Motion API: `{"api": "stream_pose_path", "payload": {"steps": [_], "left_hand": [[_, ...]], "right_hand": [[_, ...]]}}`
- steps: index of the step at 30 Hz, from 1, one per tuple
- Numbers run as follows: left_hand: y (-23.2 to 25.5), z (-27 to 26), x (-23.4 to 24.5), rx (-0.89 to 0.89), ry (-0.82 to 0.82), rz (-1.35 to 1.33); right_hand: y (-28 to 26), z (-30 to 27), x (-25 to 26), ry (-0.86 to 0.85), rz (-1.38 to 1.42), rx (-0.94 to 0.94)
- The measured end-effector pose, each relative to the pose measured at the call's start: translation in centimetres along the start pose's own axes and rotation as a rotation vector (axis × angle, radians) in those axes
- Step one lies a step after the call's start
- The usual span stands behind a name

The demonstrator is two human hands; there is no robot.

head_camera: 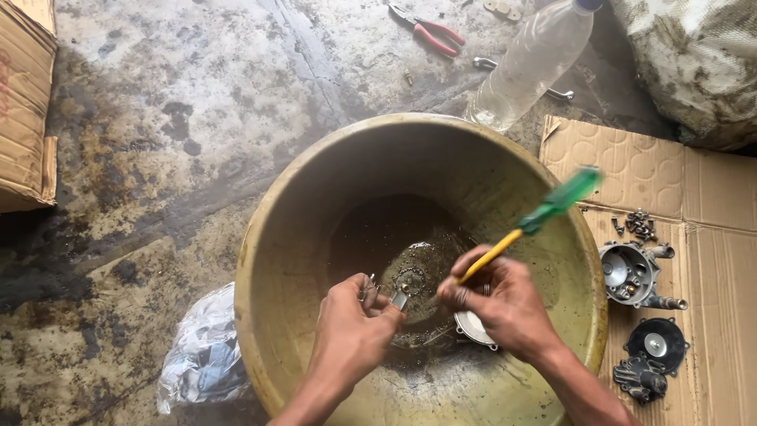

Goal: Cleaning and inspecting small mechanical parts, springs, and screws in a basin of cleaning fluid.

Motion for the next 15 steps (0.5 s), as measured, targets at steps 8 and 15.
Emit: {"api": "stream_pose_path", "payload": {"steps": [8,15], "left_hand": [[1.8,-1.3,-0.3,-0.052,-0.005,0.105],[-0.3,-0.8,-1.4,0.047,-0.107,-0.318]], "right_hand": [[-1.3,-0.4,-1.9,-0.017,0.235,0.116],[-1.9,-1.5,-2.0,0.049,0.318,0.197]]}}
Point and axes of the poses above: each hand's wrist, its own z-axis towards the middle knuckle, its own x-axis out of the back of the hand, y = z × x, the point moved 10 cm from there along z, towards the middle knuckle, and after that the axes turned 2 degrees about x, right-handed, at the moved point
